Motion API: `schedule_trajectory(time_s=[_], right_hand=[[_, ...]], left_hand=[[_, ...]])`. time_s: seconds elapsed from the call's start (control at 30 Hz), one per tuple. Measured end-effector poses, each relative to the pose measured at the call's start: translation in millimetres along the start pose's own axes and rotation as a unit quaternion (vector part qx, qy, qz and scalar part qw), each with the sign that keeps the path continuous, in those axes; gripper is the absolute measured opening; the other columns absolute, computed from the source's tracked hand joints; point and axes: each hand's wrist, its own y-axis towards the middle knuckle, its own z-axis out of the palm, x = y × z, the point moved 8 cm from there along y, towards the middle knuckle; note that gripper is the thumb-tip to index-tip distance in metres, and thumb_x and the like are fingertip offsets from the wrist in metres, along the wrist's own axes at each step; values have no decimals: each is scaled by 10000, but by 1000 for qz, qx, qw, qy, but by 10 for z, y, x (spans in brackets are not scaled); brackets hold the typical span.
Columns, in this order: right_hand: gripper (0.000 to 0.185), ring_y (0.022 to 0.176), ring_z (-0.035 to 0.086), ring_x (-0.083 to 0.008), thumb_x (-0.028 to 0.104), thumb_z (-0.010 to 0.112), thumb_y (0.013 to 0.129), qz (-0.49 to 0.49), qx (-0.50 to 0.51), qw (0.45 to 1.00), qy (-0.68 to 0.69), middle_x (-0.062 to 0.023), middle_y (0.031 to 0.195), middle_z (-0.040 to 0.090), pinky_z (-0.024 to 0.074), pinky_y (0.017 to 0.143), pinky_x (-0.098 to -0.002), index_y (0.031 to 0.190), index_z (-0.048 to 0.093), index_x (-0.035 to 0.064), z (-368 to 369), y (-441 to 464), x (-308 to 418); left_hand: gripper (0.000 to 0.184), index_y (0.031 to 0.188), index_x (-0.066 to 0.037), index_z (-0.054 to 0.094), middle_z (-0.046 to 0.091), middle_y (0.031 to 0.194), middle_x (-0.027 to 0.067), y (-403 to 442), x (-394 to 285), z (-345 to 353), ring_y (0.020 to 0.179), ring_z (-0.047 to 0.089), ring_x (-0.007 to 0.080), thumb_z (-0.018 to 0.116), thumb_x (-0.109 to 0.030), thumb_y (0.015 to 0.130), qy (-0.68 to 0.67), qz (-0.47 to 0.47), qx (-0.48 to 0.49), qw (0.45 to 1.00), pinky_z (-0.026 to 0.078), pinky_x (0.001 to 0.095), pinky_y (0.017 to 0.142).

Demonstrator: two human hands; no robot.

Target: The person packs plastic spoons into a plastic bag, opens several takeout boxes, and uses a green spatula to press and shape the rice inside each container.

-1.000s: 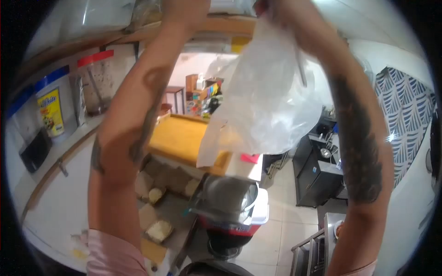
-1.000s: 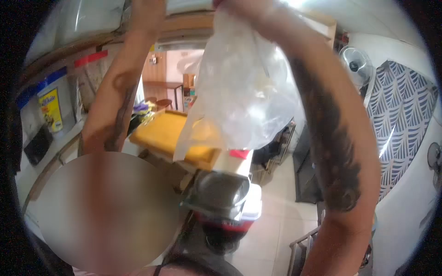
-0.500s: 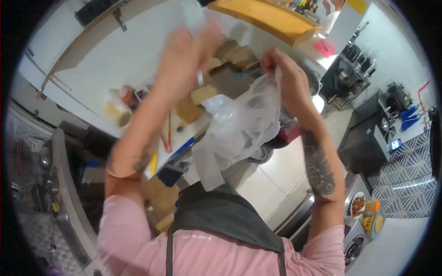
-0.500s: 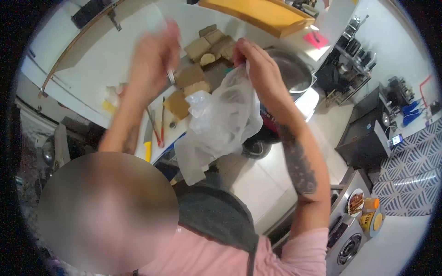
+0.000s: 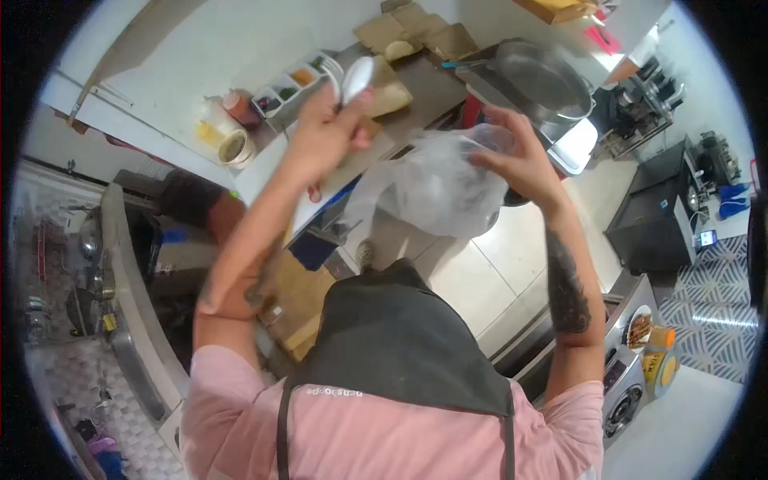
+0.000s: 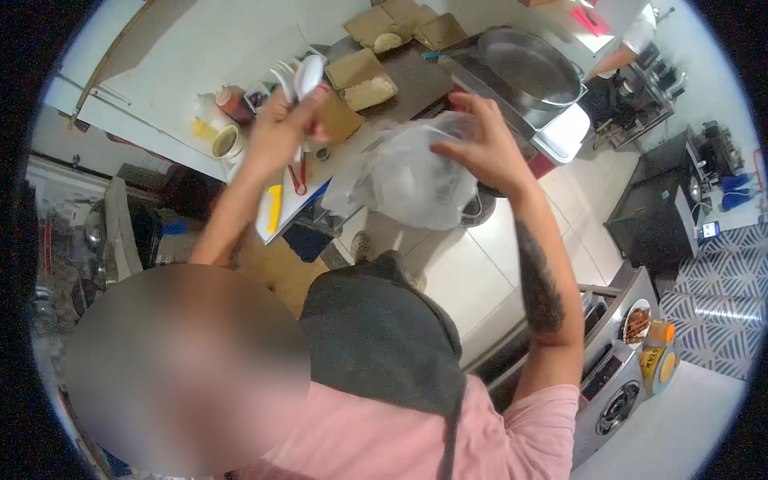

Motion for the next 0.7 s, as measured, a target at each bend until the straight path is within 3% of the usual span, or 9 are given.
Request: schedule_trajectory(time_s=[0.1,0.2,0.3,0.37,0.4,0.5,0.57,0.63,0.7], right_hand=[[394,985,625,-261,183,726,826,128,307,893,-303,-114,996,663,467,853,-365,1160,624,0,193,-277,-648],[243,859,607,-178,142,631,897,283,213,933,-62,-46,910,676,461,818,-315,1094,651,1,48,-498,-758],[206,874,556,-103,119,551,951,191,115,962,157,-11,940,659,446,797,-278,1093,646,5,41,-489,-613],[213,947,550,-81,138,553,973,205,79,966,136,11,1007,660,437,835,-248,1127,645,24,-102,-481,-514],[220,957,552,-84,148,564,970,226,45,962,144,11,1020,659,435,846,-243,1135,643,27,-222,-492,-306],[277,1017,577,-107,115,656,904,230,-15,972,55,-12,1074,674,448,890,-256,1163,634,20,-506,-624,-159],[380,1052,625,-163,-42,673,778,280,42,944,-170,-92,1073,689,487,904,-305,1152,648,16,-737,-646,47],[556,1023,671,-260,-135,535,638,88,-110,902,-408,-165,1088,690,523,917,-349,1173,629,-14,-1140,-840,587],[354,1027,657,-307,64,578,845,28,-326,882,-340,-191,1162,649,535,920,-391,1180,586,-50,-1250,-1386,1085]], left_hand=[[287,1093,-57,671,655,793,24,132,-48,-357,730,606,102,694,-287,922,181,71,46,980,493,286,689],[300,1086,-32,678,708,912,39,349,42,-308,865,661,128,756,-225,869,199,82,218,952,518,292,809],[421,1143,-34,666,713,1010,66,496,266,162,946,662,166,807,-250,809,197,92,278,936,511,320,861],[588,1212,-61,648,691,1117,115,366,472,680,1016,655,235,855,-342,738,134,115,216,960,496,368,924],[718,1265,-93,627,654,1226,150,308,642,1031,1065,645,284,873,-427,679,179,259,199,928,479,397,956],[605,1223,-71,629,702,1036,179,25,1312,1927,979,672,324,818,-388,744,162,200,401,879,512,394,873],[424,1107,-75,667,696,1029,175,209,1042,1785,972,656,367,761,-283,750,131,186,322,919,522,425,832],[336,1067,-82,682,694,993,163,347,501,1307,889,655,403,697,-164,741,39,245,156,956,536,450,762],[367,1102,-90,665,687,983,161,186,-299,598,874,664,384,682,-155,741,-87,345,45,933,537,443,751]])
